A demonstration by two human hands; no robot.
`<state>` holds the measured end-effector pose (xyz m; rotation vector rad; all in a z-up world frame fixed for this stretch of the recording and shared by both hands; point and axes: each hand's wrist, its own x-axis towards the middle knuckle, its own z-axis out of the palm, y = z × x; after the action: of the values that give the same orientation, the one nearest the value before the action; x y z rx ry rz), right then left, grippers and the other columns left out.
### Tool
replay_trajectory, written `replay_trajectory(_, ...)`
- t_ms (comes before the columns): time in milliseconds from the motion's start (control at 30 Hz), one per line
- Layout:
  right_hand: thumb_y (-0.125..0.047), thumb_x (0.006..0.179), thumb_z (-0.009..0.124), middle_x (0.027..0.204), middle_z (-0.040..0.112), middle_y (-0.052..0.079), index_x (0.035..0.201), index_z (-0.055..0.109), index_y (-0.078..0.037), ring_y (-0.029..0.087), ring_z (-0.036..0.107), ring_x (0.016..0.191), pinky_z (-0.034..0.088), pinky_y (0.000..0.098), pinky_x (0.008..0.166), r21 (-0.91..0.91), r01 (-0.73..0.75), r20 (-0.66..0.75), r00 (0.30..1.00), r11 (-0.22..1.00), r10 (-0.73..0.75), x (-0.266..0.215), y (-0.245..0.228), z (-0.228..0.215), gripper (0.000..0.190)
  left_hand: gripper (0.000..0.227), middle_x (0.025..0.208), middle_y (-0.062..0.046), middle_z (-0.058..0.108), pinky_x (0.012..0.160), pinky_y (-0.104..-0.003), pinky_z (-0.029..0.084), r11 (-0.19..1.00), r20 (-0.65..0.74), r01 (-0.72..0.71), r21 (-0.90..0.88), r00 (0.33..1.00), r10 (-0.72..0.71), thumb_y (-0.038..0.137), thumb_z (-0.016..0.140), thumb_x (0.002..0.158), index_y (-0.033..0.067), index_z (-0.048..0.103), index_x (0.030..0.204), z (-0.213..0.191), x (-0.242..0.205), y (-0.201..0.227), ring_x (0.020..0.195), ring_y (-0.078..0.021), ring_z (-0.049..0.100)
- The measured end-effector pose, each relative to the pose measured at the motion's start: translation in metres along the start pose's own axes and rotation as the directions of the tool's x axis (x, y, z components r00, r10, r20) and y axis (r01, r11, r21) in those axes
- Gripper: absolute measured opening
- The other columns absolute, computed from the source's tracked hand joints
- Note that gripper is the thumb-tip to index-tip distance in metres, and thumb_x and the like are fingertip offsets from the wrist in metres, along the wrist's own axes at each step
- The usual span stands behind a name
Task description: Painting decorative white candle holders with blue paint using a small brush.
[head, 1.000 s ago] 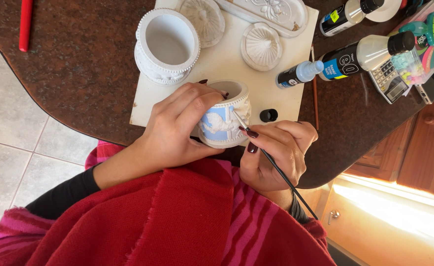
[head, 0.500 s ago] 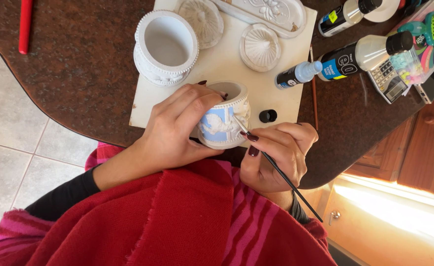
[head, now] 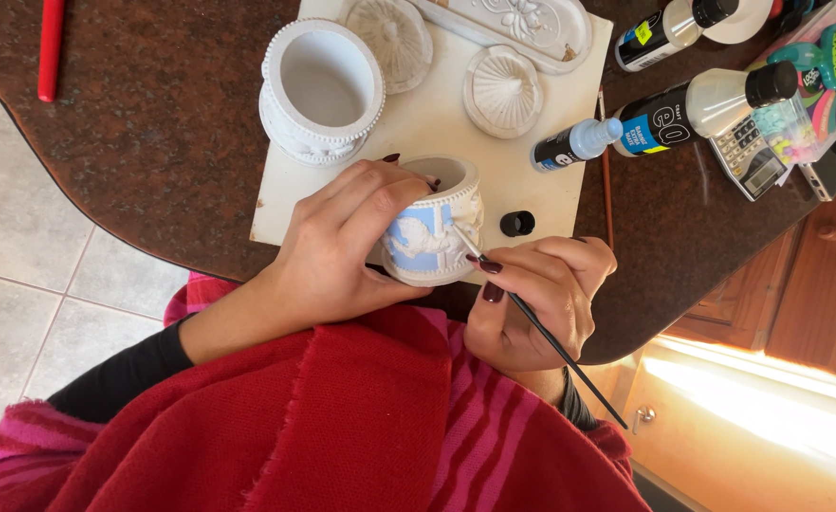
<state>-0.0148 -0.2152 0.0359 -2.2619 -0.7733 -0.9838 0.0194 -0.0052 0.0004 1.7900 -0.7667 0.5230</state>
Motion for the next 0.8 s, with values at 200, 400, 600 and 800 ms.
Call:
replay_trajectory(200,-0.008,0.08,0.066,0.089,0.074,0.006,0.095,0.064,-0.009,0.023,0.061,0.088,0.04,0.039,0.084,0.003,0.007,0.003,1.0,1.0,-0.007,0.0009,0.0001,-0.0008,0.015,0.073,0.119,-0.017,0.065,0.094,-0.044,0.057,1.0,0.01,0.01,0.001,1.0,-0.01,0.019,0.096,0.068,-0.0002,0.056,0.125,-0.0002,-0.0012,-0.0011,0.109,-0.0363,0.067)
replay_trajectory(400,-0.009,0.08,0.065,0.087,0.073,0.007,0.094,0.065,-0.009,0.023,0.06,0.087,0.039,0.0396,0.084,-0.008,-0.003,0.015,1.0,1.0,0.003,0.0009,-0.0009,-0.0019,0.014,0.073,0.119,-0.017,0.065,0.095,-0.044,0.057,1.0,0.007,0.003,0.003,1.0,-0.003,0.019,0.096,0.068,0.0,0.056,0.125,0.0004,-0.0014,-0.0009,0.11,-0.0364,0.067)
replay_trajectory(600,-0.009,0.085,0.064,0.09,0.073,0.006,0.097,0.063,-0.009,0.023,0.059,0.09,0.041,0.04,0.086,0.024,-0.021,-0.01,1.0,0.999,0.021,-0.0018,-0.0012,-0.0021,0.012,0.071,0.119,-0.017,0.065,0.096,-0.044,0.057,1.0,0.006,-0.005,-0.003,1.0,0.005,0.019,0.096,0.07,-0.0003,0.056,0.125,-0.0001,-0.0009,-0.0007,0.11,-0.0362,0.067)
replay_trajectory(800,-0.008,0.091,0.065,0.09,0.075,0.007,0.098,0.067,-0.008,0.022,0.058,0.089,0.04,0.0385,0.085,0.0,-0.03,-0.046,0.998,1.0,0.03,0.0024,-0.004,0.0035,0.007,0.07,0.119,-0.017,0.065,0.097,-0.044,0.057,1.0,0.009,-0.005,-0.002,1.0,0.005,0.018,0.096,0.069,-0.001,0.057,0.124,-0.0004,-0.0002,0.0002,0.111,-0.0361,0.067)
